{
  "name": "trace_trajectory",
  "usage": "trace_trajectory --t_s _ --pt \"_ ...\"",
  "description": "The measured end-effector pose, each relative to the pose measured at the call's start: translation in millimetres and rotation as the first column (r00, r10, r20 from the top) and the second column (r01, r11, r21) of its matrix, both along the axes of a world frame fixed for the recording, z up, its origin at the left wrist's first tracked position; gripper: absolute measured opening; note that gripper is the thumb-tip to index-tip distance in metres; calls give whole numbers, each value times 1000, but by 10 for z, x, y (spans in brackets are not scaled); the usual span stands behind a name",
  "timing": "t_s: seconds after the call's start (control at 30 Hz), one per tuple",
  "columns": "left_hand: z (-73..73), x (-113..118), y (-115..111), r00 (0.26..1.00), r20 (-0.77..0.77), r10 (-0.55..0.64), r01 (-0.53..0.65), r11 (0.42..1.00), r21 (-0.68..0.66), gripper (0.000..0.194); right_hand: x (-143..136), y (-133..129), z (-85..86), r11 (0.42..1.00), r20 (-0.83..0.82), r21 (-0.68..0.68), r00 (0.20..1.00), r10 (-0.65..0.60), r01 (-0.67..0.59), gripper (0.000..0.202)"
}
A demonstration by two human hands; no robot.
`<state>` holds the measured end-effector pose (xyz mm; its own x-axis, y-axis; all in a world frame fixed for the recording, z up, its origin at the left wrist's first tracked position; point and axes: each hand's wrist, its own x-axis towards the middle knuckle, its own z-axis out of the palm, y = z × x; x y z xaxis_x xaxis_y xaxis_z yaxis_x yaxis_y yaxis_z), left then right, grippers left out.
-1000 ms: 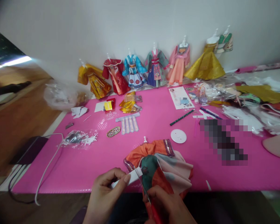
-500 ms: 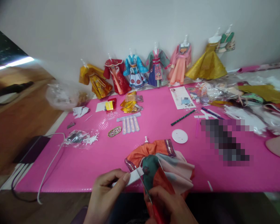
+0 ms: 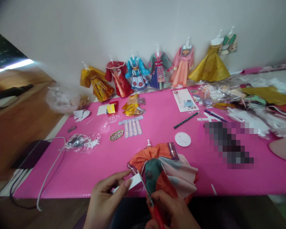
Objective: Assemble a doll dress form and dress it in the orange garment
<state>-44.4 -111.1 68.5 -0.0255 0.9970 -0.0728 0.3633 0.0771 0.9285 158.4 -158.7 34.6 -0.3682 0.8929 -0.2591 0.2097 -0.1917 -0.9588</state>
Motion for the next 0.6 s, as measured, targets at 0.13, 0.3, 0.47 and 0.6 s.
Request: trace_trajectory --t_s 0.13,0.3,0.47,0.6 --pt "30 22 12 1000 -2 4 -4 1000 15 18 -21 21 -5 1000 32 -11 999 -3 3 41" --pt "60 -115 1 994 -107 -12 18 999 47 20 38 83 42 999 169 27 985 -39 35 24" --pt "-58 -484 79 922 -365 131 -88 987 131 32 228 159 160 973 346 231 932 -107 26 24" --pt "-300 -684 243 736 -647 199 -131 980 152 28 338 179 179 926 461 360 885 -71 -114 31"
